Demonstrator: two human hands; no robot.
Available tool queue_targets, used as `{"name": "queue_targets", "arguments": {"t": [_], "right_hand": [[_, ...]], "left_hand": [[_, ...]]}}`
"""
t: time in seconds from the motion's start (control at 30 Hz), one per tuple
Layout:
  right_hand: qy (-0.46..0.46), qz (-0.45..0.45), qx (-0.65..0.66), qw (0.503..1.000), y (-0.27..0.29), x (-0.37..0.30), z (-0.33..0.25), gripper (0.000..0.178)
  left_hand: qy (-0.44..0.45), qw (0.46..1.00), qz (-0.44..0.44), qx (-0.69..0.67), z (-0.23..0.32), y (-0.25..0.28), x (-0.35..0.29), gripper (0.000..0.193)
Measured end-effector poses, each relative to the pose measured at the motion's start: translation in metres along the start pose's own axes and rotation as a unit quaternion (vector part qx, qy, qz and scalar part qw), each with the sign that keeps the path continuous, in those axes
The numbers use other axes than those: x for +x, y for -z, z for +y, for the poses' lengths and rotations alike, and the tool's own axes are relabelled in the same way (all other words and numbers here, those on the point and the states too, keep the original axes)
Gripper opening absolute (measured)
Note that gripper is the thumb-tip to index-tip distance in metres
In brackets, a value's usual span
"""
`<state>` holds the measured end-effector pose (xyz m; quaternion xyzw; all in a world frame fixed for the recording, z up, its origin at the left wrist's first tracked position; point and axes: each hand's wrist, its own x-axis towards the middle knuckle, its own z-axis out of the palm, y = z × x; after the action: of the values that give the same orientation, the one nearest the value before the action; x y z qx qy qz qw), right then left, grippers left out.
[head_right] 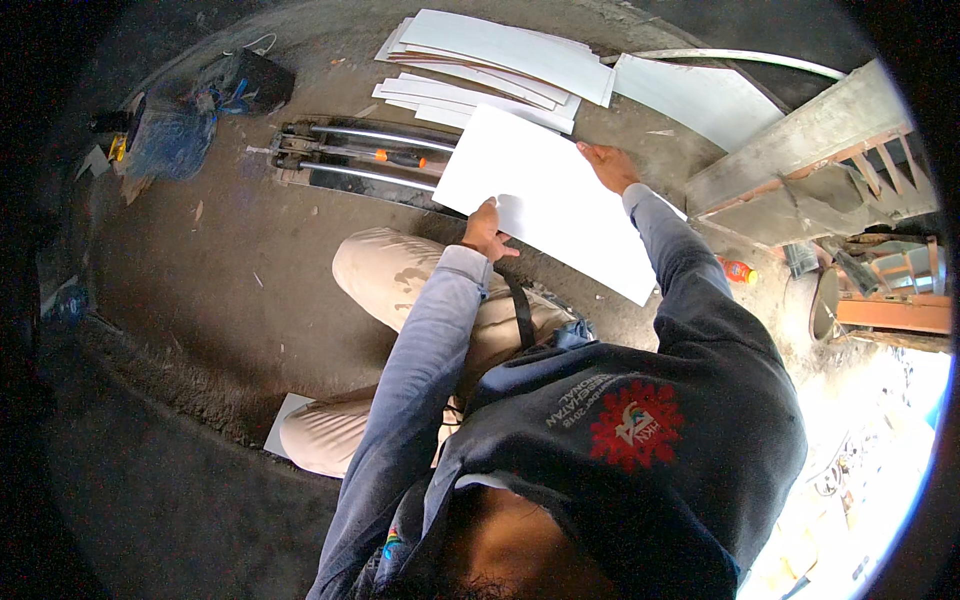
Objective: The person measures a white rectangular panel with a metal ruler and marks it with a pen. They then place the panel on a manual cutting machine and use a utility knife to score and cut the panel along the marked line.
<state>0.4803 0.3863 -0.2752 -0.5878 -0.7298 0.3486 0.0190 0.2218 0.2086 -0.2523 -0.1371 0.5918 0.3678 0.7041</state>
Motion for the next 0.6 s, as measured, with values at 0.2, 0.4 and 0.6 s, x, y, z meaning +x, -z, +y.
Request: {"name": "queue_targets", "arguments": {"t": [0.2, 0.4, 0.6], "right_hand": [[0.037, 0.017, -0.005, 0.999, -0.015, 0.019, 0.003, 0.074], [0.054, 0.003, -0.004, 0.999, -0.022, 0.036, 0.0, 0.07], [0.041, -0.021, -0.018, 0.999, -0.031, 0.053, 0.001, 0.071]], "left_hand": [[-0.001, 1.0, -0.016, -0.013, 0.003, 0.002, 0.009, 0.064], [0.001, 1.0, -0.005, -0.022, 0.008, 0.004, 0.019, 0.064], [-0.016, 0.999, -0.019, -0.034, 0.014, 0.005, 0.014, 0.063]]}}
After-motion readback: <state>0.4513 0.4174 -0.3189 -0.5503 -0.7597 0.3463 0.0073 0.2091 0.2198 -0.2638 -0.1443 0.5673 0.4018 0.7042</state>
